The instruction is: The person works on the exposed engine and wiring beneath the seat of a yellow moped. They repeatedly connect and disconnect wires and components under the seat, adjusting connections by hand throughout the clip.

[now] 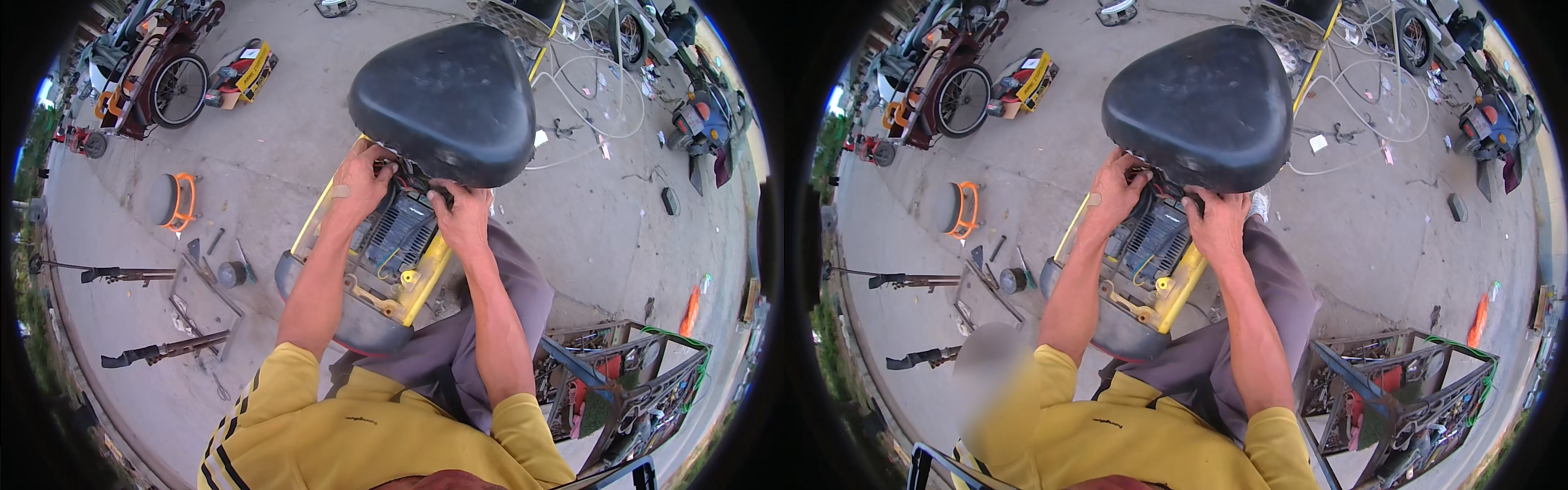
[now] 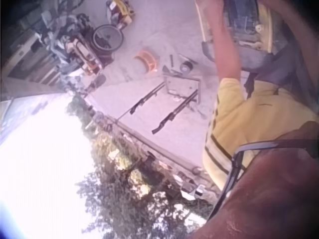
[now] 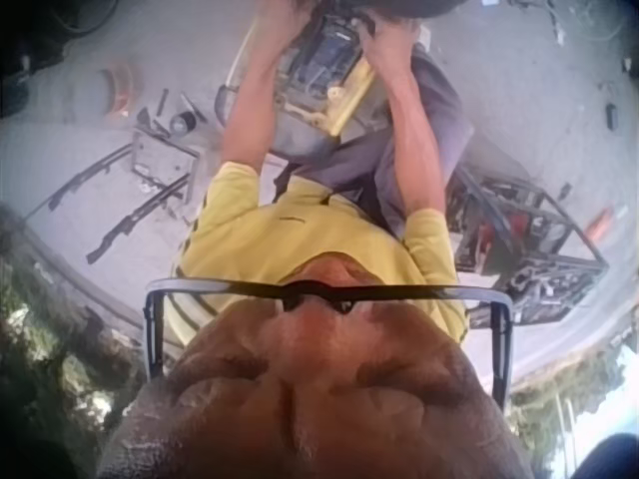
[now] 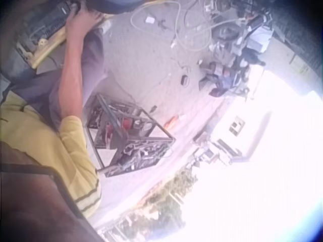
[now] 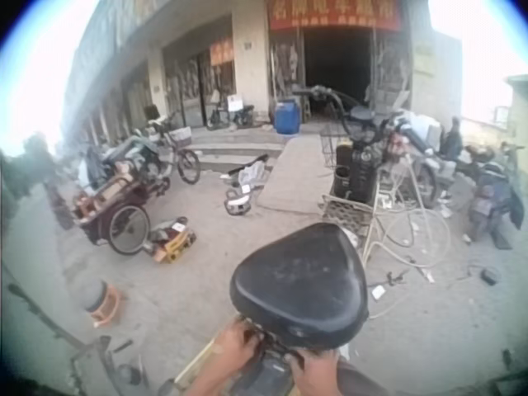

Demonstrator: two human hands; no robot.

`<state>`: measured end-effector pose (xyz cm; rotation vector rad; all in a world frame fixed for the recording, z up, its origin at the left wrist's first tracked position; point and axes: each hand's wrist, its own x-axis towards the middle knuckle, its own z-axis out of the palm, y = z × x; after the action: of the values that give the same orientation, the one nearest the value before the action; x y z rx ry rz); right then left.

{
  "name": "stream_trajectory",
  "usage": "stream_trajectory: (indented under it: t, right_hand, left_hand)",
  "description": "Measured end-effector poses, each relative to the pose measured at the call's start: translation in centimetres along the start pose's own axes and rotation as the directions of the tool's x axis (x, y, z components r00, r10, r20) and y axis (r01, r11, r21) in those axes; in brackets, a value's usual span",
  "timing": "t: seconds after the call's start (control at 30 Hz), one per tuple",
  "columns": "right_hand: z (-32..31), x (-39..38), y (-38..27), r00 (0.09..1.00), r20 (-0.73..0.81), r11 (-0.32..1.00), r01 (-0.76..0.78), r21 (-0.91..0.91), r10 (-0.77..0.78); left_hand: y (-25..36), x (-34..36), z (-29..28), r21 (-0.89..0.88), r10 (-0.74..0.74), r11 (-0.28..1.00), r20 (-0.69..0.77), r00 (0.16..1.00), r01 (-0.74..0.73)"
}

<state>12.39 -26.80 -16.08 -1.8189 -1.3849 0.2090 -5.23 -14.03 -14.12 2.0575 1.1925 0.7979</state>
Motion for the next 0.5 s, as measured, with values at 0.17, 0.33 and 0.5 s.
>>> stream_trajectory:
  t: [0.17, 0.33, 0.5]
  right_hand:
    - [0.9, -0.2, -0.7, 0.998, 0.033, 0.997, 0.053, -0.062, -0.051]
    - [0.5, -0.1, -1.2, 0.991, 0.126, 0.999, 0.032, 0.036, -0.037]
    - [-0.3, -0.6, -1.5, 0.985, 0.132, 0.994, 0.111, 0.021, -0.113]
  left_hand:
    - [-0.9, 0.4, -0.1, 0.034, -0.071, 0.997, -0.027, 0.997, 0.072]
    - [-1.8, 0.5, 0.0, 0.074, -0.028, 0.997, -0.061, 0.998, 0.032]
    - [-0.4, 0.9, -1.4, -0.020, -0.232, 0.971, 0.145, 0.962, 0.237]
